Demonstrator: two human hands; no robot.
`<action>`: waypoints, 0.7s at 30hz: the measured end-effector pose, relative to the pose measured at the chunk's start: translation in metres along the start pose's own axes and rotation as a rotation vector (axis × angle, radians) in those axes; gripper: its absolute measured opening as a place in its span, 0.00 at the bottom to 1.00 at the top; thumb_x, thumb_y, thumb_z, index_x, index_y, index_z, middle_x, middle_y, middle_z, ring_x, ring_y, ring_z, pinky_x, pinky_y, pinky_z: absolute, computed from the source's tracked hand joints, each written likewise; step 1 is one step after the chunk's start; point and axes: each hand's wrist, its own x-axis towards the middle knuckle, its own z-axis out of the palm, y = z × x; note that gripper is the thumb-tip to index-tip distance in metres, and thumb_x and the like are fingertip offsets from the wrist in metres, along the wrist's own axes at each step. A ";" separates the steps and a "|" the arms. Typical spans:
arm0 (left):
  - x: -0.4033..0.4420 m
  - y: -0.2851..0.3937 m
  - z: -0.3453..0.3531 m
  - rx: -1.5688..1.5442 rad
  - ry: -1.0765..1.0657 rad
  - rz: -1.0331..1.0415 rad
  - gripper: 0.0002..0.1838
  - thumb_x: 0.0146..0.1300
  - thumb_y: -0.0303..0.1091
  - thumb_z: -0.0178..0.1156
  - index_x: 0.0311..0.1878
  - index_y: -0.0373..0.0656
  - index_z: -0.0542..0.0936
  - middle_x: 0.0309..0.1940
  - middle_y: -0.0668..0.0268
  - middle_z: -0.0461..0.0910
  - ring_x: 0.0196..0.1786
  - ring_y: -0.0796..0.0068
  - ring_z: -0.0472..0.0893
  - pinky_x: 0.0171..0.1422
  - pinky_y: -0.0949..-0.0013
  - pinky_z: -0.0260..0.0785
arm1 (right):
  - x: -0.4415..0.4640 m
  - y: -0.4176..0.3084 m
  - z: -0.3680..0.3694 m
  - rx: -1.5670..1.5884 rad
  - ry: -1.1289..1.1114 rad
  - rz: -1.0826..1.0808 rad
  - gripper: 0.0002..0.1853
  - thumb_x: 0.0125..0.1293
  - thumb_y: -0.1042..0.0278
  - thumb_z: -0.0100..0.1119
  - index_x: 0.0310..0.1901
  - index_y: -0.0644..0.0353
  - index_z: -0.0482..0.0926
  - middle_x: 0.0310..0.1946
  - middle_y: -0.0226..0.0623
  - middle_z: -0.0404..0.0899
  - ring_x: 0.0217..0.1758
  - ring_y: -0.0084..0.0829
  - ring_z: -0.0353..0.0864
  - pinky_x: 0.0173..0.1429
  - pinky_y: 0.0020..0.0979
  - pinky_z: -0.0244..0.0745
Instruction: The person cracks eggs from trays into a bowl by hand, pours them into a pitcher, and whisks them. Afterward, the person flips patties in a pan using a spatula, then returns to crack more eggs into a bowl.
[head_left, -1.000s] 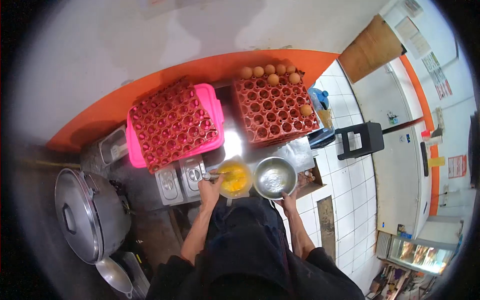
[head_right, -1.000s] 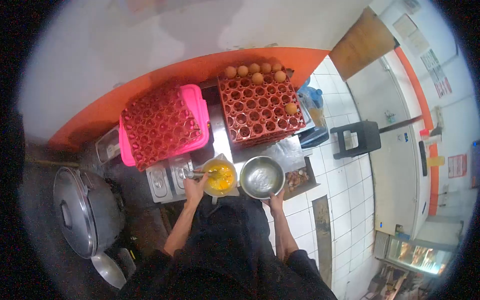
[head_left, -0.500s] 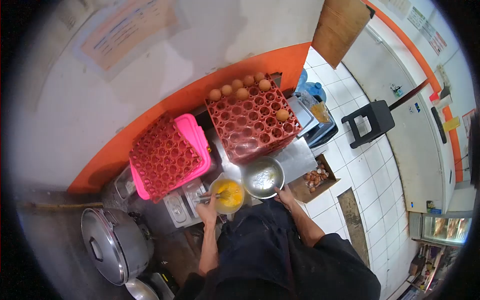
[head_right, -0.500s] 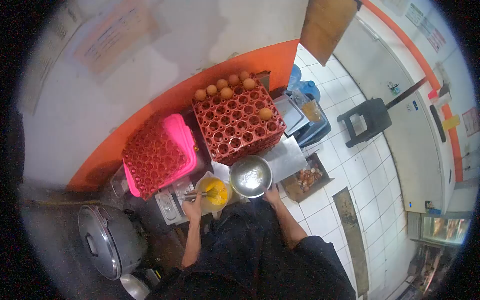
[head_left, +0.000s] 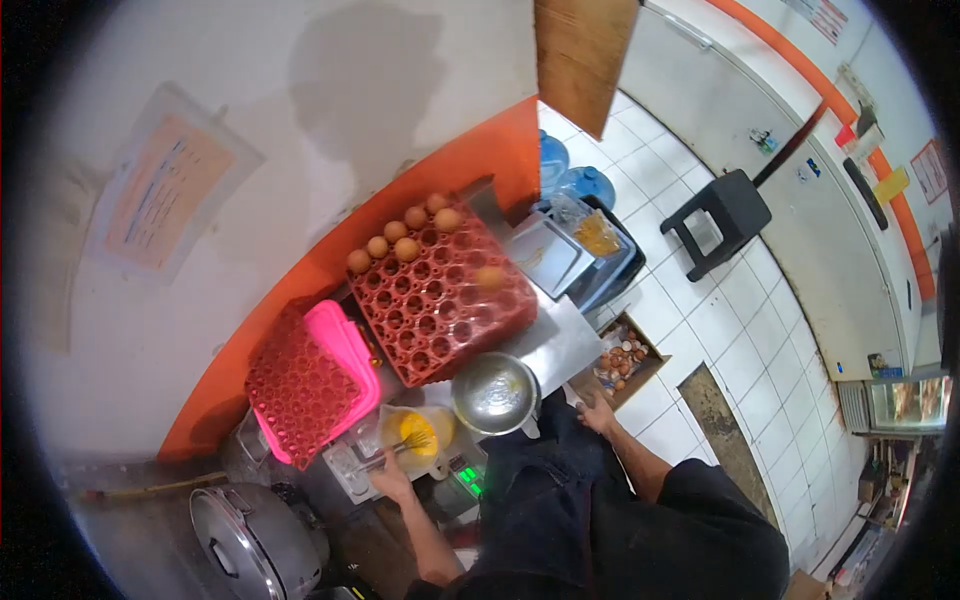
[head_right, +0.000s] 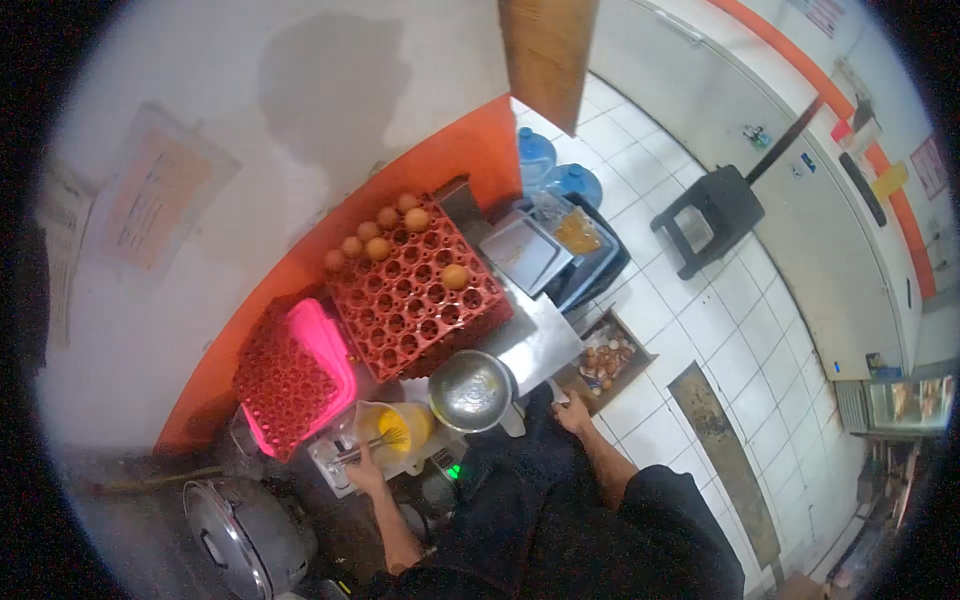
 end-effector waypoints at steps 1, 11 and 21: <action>-0.004 0.024 -0.004 0.283 -0.035 -0.136 0.20 0.60 0.39 0.70 0.41 0.27 0.81 0.36 0.54 0.85 0.37 0.62 0.83 0.47 0.60 0.74 | 0.010 0.024 -0.013 -0.042 0.024 -0.004 0.34 0.68 0.63 0.61 0.72 0.58 0.57 0.43 0.43 0.81 0.32 0.27 0.81 0.33 0.28 0.79; 0.025 -0.020 -0.005 0.204 -0.082 -0.174 0.35 0.57 0.54 0.72 0.51 0.26 0.79 0.48 0.48 0.84 0.48 0.57 0.84 0.55 0.60 0.74 | -0.080 0.104 -0.109 -0.073 0.333 0.065 0.34 0.64 0.58 0.59 0.68 0.65 0.62 0.34 0.50 0.85 0.34 0.36 0.87 0.42 0.35 0.80; -0.037 -0.026 -0.038 -0.021 0.132 -0.054 0.31 0.65 0.59 0.61 0.49 0.35 0.83 0.40 0.53 0.84 0.36 0.62 0.82 0.41 0.57 0.72 | -0.202 0.224 -0.155 -0.093 0.460 0.226 0.37 0.61 0.56 0.61 0.68 0.64 0.62 0.54 0.60 0.79 0.62 0.56 0.77 0.66 0.45 0.71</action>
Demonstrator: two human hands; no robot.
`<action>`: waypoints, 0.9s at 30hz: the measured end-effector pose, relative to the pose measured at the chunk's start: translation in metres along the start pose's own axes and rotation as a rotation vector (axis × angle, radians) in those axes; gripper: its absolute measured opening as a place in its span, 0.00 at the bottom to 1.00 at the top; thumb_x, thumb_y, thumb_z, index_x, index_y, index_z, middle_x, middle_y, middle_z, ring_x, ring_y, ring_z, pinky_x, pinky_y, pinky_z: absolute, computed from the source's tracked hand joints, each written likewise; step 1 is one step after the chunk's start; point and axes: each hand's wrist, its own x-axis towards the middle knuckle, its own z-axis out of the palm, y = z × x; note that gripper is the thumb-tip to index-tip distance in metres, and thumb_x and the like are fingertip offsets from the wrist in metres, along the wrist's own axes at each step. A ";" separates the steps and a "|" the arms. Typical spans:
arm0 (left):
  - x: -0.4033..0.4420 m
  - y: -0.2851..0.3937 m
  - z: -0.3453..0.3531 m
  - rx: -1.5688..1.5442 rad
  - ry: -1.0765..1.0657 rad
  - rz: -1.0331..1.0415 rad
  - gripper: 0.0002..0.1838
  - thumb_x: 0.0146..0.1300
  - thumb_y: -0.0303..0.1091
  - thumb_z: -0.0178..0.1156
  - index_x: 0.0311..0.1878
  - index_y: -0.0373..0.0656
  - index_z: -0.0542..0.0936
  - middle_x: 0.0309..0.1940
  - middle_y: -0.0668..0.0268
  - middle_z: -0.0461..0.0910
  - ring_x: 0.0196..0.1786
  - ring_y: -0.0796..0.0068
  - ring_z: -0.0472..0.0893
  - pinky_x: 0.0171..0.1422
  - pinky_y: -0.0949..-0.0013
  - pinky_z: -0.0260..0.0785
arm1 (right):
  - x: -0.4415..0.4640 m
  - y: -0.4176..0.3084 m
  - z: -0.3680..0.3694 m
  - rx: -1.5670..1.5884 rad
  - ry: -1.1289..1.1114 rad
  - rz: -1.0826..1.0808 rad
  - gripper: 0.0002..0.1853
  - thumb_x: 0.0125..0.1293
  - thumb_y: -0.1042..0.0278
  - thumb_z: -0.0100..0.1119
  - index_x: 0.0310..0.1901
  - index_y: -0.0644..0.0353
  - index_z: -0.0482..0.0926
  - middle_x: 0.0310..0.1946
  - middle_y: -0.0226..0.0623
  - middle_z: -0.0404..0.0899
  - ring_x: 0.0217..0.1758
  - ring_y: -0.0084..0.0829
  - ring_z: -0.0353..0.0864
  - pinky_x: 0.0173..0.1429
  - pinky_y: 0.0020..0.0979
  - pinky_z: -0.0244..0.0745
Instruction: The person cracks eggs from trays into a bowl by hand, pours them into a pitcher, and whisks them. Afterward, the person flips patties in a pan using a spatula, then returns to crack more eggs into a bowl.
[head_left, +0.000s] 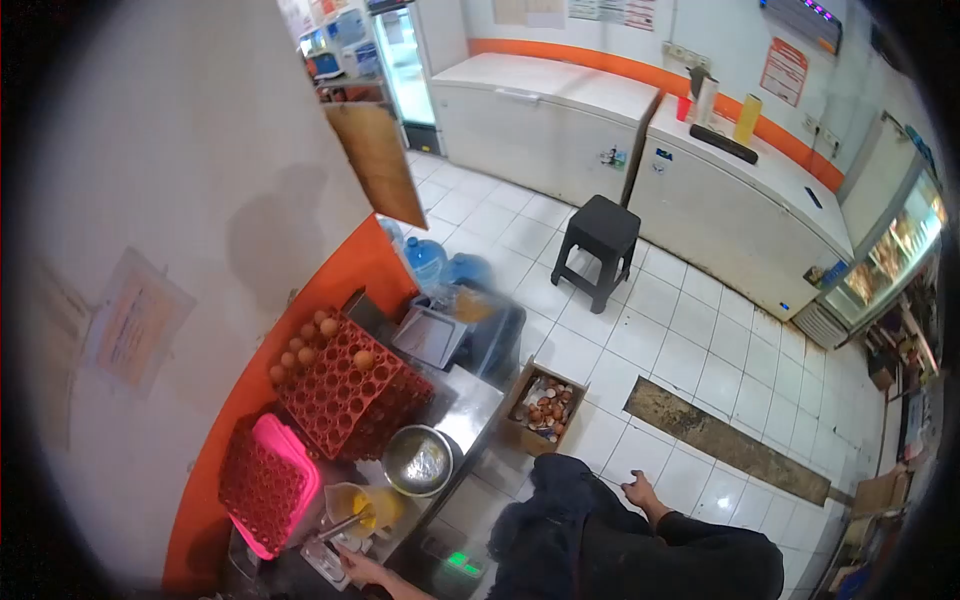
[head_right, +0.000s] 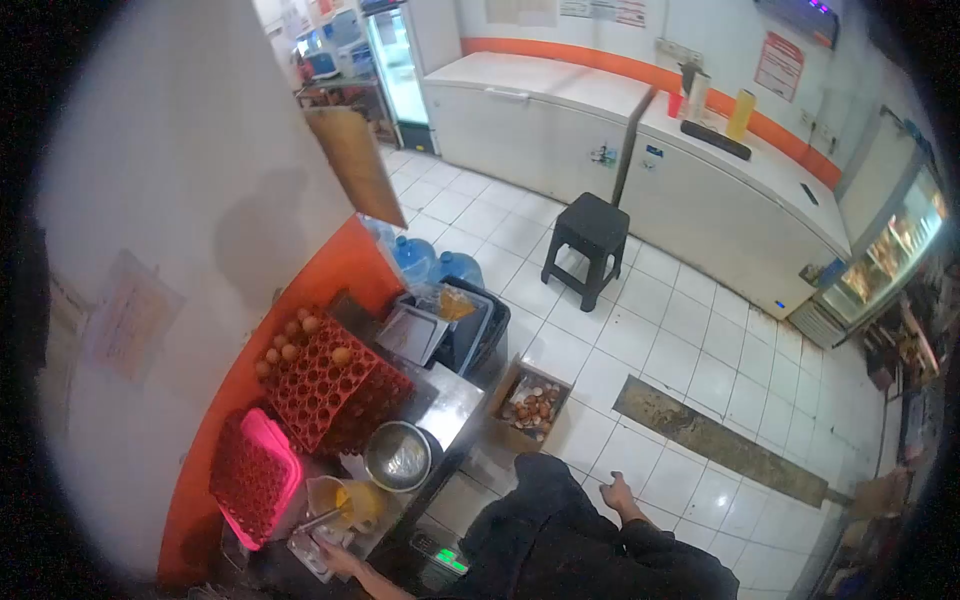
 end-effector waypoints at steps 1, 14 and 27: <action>-0.007 -0.014 -0.001 0.119 0.190 0.164 0.30 0.68 0.58 0.57 0.45 0.34 0.84 0.31 0.58 0.85 0.25 0.65 0.80 0.32 0.61 0.68 | -0.004 0.003 -0.008 -0.016 0.059 0.013 0.37 0.61 0.57 0.61 0.68 0.65 0.62 0.55 0.62 0.78 0.62 0.57 0.76 0.67 0.46 0.70; -0.398 -0.029 0.091 0.741 -0.636 0.016 0.29 0.59 0.46 0.64 0.56 0.31 0.76 0.50 0.44 0.76 0.52 0.48 0.74 0.60 0.53 0.64 | 0.110 0.046 -0.172 0.135 0.338 -0.131 0.37 0.60 0.58 0.63 0.68 0.66 0.63 0.60 0.64 0.71 0.63 0.56 0.72 0.67 0.47 0.68; -0.480 0.117 0.262 0.549 -0.583 -0.099 0.35 0.53 0.40 0.69 0.61 0.34 0.69 0.56 0.44 0.73 0.63 0.43 0.71 0.69 0.52 0.63 | 0.334 0.015 -0.333 0.593 0.121 -0.054 0.23 0.68 0.72 0.57 0.63 0.60 0.64 0.24 0.40 0.74 0.16 0.28 0.71 0.17 0.31 0.67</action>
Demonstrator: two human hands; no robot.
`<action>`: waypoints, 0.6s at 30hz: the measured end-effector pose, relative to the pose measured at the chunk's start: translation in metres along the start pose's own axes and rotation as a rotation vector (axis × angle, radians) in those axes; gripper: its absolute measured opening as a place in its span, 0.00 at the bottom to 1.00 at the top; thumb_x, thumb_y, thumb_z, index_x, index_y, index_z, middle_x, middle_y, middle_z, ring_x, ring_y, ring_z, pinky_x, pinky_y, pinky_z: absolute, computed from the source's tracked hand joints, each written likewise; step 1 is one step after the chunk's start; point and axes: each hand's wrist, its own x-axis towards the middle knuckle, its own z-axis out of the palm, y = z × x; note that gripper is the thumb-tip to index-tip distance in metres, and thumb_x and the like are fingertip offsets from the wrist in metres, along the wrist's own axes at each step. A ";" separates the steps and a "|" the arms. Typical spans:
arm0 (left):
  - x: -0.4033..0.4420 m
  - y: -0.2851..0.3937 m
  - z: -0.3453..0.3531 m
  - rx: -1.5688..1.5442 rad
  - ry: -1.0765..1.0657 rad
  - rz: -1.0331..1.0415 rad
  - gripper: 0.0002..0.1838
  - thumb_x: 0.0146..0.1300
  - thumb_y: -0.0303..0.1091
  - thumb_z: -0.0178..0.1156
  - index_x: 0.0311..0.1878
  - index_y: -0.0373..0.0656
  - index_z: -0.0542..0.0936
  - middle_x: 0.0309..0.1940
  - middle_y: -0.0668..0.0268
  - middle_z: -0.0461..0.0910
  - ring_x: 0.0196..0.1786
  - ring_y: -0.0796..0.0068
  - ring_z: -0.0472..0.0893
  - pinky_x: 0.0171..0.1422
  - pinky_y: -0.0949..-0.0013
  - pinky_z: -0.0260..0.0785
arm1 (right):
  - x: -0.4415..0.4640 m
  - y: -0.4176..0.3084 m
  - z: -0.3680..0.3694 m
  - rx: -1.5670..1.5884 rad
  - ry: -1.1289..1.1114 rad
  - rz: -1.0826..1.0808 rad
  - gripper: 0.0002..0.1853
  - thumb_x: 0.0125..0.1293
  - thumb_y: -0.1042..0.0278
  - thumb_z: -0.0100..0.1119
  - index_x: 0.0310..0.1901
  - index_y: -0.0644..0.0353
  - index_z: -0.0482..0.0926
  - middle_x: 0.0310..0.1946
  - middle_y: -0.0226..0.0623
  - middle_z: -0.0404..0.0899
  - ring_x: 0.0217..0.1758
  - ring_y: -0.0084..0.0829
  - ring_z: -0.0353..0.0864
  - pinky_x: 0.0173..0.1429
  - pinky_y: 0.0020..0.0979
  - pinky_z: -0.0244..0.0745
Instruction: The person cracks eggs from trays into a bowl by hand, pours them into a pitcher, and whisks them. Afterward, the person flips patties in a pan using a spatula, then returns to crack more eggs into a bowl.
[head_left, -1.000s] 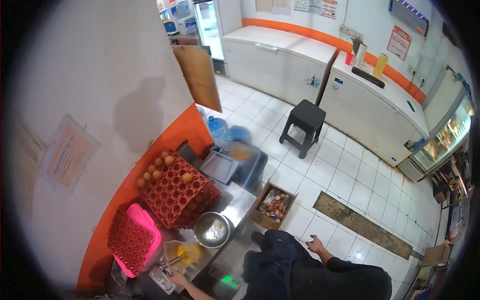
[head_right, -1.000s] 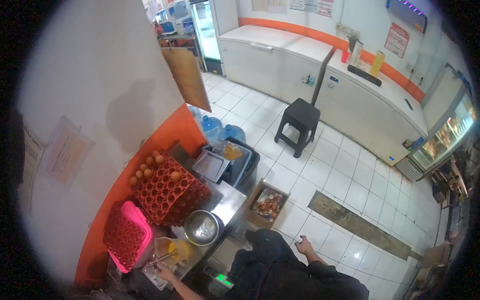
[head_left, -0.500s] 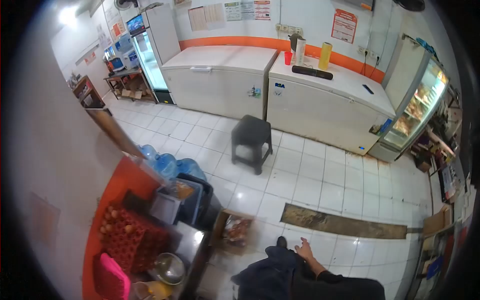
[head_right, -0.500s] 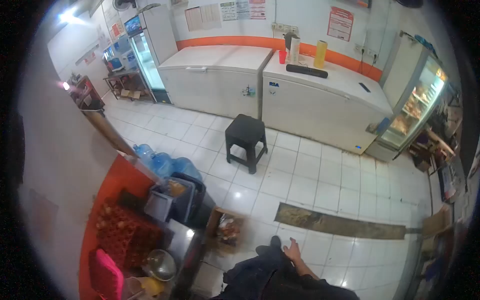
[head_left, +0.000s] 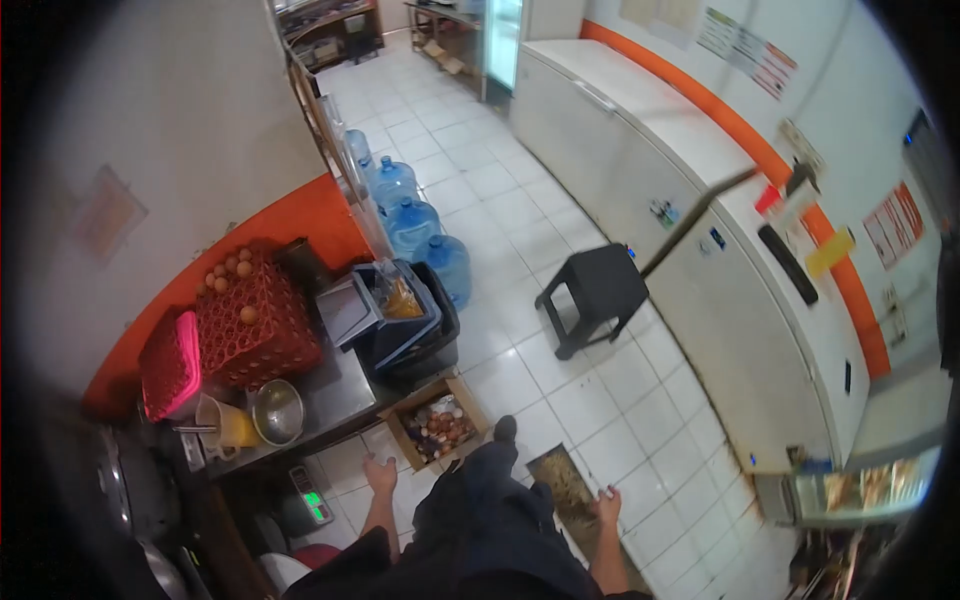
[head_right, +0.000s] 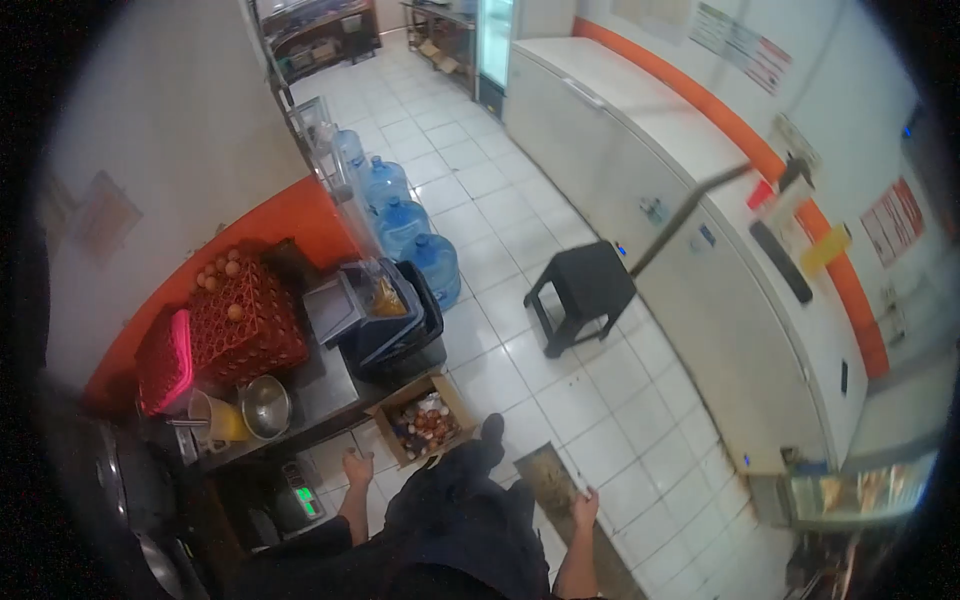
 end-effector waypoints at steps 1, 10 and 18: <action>0.008 0.007 0.010 -0.021 0.010 -0.017 0.35 0.53 0.40 0.69 0.61 0.34 0.69 0.56 0.44 0.73 0.63 0.43 0.71 0.69 0.52 0.63 | 0.015 0.001 0.005 -0.088 -0.034 -0.012 0.22 0.68 0.72 0.58 0.62 0.59 0.66 0.22 0.39 0.74 0.14 0.29 0.71 0.16 0.32 0.66; 0.060 0.100 0.120 0.143 -0.418 -0.145 0.37 0.60 0.54 0.60 0.67 0.41 0.69 0.63 0.45 0.67 0.69 0.44 0.65 0.72 0.49 0.57 | 0.086 -0.061 0.028 -0.830 -0.300 -0.182 0.21 0.62 0.64 0.59 0.54 0.66 0.77 0.44 0.47 0.81 0.46 0.40 0.82 0.51 0.34 0.77; 0.175 0.426 0.218 -0.057 -0.393 0.277 0.35 0.57 0.45 0.66 0.64 0.35 0.71 0.64 0.46 0.71 0.71 0.49 0.67 0.76 0.56 0.58 | 0.146 -0.265 0.155 -0.330 -0.204 0.135 0.19 0.66 0.67 0.53 0.56 0.70 0.75 0.49 0.49 0.79 0.51 0.41 0.77 0.57 0.38 0.73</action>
